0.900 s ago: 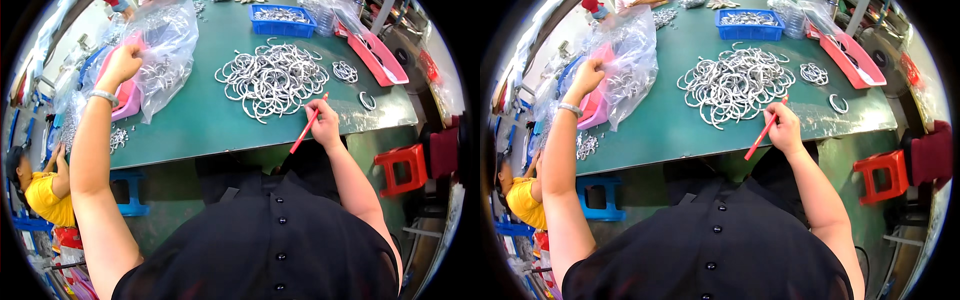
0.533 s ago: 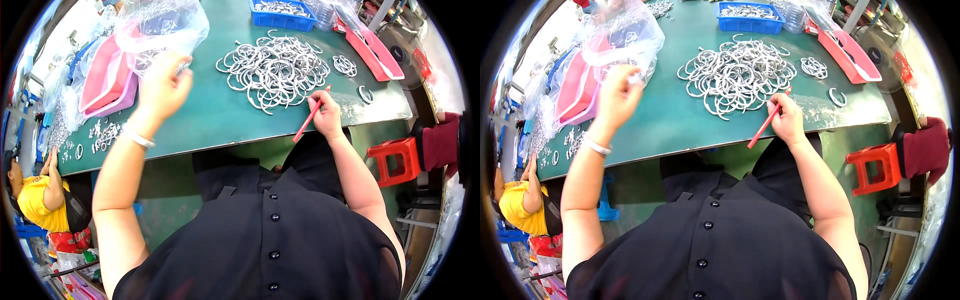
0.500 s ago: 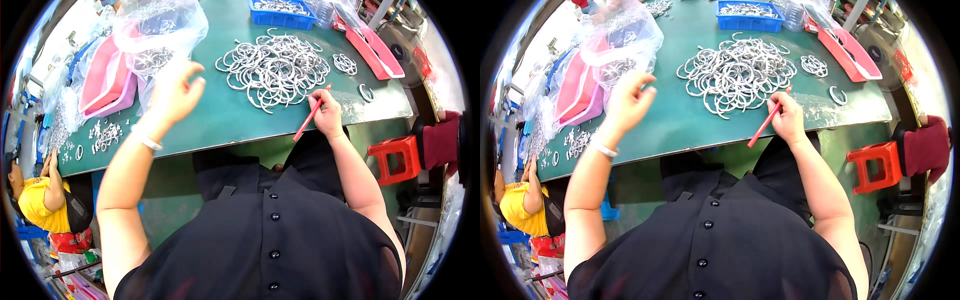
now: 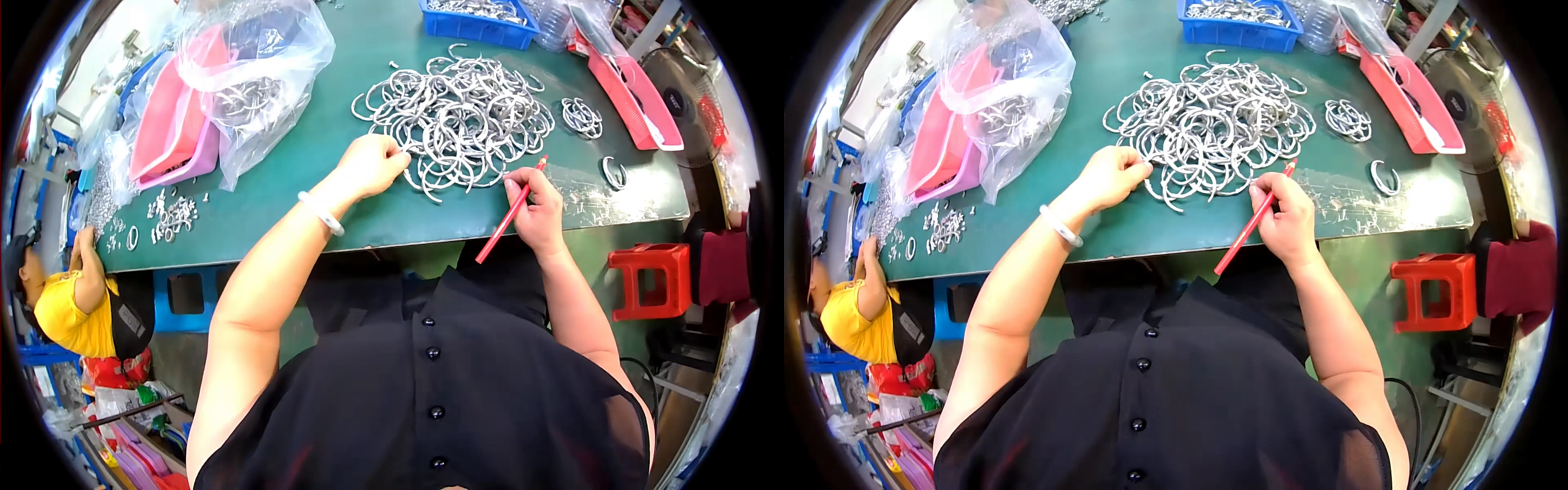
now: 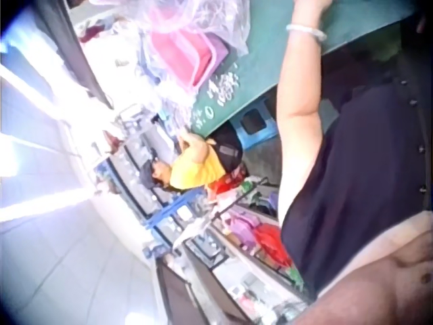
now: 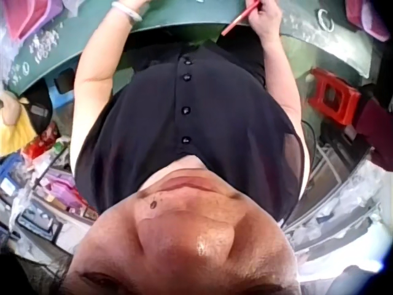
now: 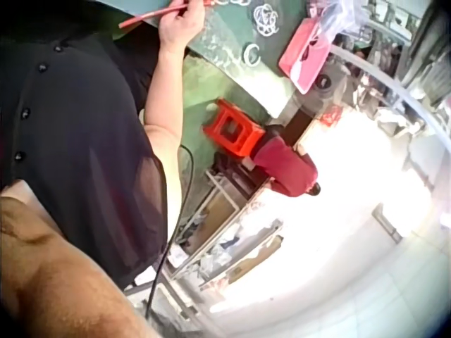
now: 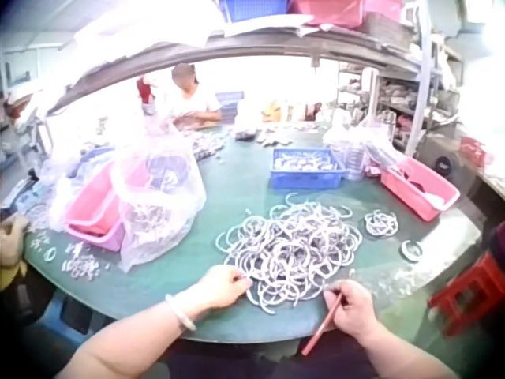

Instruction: The person picks up metal rings from a pile on a workbench, marks each one with a red marker, and places some into a pink tray.

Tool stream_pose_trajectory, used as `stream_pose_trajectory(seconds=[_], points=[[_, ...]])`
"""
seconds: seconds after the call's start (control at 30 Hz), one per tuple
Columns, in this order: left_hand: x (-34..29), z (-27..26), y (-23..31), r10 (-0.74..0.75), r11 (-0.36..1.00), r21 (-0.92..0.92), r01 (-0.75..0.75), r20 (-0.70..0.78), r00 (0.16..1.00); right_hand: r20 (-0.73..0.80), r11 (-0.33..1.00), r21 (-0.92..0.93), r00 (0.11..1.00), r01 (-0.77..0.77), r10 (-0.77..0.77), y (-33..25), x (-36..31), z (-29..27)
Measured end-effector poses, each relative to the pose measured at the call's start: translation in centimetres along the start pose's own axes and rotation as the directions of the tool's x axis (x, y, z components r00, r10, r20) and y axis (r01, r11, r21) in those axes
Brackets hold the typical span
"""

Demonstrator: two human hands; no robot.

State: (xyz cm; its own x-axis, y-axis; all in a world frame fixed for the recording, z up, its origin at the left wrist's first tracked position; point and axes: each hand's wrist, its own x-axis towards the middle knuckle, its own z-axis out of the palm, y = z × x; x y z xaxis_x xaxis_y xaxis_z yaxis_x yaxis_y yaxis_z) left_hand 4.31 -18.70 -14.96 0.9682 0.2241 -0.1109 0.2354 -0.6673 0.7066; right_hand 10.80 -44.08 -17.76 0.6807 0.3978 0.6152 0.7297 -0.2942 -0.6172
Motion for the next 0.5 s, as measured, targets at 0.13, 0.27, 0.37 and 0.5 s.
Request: stream_pose_trajectory(seconds=[0.13,0.27,0.37,0.5], points=[[-0.4,-1.2,0.8,-0.021,0.998,-0.056,0.022,0.021,1.000,0.013,0.999,0.049,1.000,0.023,-0.023,0.1,-0.1,-0.2],[-0.5,-3.1,2.4,0.008,1.000,0.005,-0.008,0.032,0.999,0.028,0.996,0.086,0.999,0.031,-0.034,0.2,0.0,-0.5],[-0.8,-3.5,2.7,0.050,0.999,-0.014,-0.050,-0.037,0.998,0.034,0.990,0.136,0.999,0.033,-0.038,0.2,0.0,-0.6],[-1.5,-2.3,1.5,-0.038,0.995,-0.091,0.033,-0.056,0.998,0.036,0.985,0.164,0.998,0.052,-0.059,0.3,0.0,-0.8]])
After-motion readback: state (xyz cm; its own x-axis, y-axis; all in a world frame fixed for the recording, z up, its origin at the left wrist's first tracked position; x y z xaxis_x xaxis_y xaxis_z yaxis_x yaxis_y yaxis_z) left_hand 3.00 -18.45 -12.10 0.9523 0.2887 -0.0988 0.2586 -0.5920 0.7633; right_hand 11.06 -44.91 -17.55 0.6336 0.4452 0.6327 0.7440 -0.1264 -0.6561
